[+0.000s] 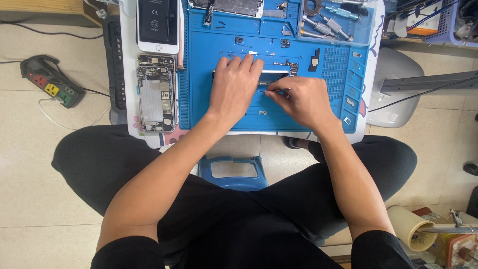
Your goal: The person disassembles a smartphone on a blue work mat, using tweezers and a screwdriver to remove screws and disconnect internal components. They lift the phone's back cover and carefully separate parts, placing them on the mat.
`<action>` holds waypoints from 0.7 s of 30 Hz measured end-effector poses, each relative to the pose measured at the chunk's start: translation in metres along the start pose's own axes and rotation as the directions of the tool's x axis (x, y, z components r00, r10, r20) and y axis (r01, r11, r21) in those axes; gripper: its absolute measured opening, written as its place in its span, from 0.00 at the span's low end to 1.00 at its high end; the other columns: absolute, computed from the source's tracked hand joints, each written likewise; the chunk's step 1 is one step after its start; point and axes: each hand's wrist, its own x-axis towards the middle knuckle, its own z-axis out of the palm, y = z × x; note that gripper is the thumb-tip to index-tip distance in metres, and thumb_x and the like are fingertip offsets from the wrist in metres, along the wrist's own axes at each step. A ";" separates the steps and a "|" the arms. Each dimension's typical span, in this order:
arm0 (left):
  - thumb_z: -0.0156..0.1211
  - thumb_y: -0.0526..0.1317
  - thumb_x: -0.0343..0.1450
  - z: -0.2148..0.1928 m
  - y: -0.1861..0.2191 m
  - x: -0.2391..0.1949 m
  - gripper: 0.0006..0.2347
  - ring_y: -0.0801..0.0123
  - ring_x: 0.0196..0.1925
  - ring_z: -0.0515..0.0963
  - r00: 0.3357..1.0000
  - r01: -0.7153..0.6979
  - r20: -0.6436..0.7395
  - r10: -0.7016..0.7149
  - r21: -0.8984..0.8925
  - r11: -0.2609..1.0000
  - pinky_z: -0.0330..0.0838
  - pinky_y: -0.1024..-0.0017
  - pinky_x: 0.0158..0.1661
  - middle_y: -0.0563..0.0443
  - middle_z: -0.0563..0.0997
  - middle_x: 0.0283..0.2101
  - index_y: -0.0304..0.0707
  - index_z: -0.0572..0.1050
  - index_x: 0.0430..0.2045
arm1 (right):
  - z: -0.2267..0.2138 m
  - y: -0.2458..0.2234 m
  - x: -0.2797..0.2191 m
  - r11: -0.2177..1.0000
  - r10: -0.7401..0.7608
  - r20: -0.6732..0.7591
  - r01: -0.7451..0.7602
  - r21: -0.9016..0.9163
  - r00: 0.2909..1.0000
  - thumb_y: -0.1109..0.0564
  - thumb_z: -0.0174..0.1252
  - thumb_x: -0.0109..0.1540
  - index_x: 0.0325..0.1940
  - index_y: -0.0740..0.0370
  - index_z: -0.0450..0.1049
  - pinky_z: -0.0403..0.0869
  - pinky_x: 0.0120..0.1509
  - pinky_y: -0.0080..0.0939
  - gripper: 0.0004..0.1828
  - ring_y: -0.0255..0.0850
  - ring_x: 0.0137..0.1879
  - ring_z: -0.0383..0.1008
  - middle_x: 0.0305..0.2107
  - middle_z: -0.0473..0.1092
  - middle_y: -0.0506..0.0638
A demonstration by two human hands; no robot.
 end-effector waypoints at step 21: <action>0.76 0.30 0.60 -0.014 0.008 0.006 0.16 0.68 0.32 0.78 0.993 0.057 0.090 -0.071 0.148 0.987 0.66 0.69 0.36 0.58 0.80 0.34 0.51 0.76 0.35 | -0.039 0.079 0.043 0.956 -0.129 -0.250 0.187 0.227 0.960 0.66 0.69 0.76 0.47 0.75 0.85 0.75 0.39 0.37 0.06 0.44 0.39 0.79 0.40 0.81 0.62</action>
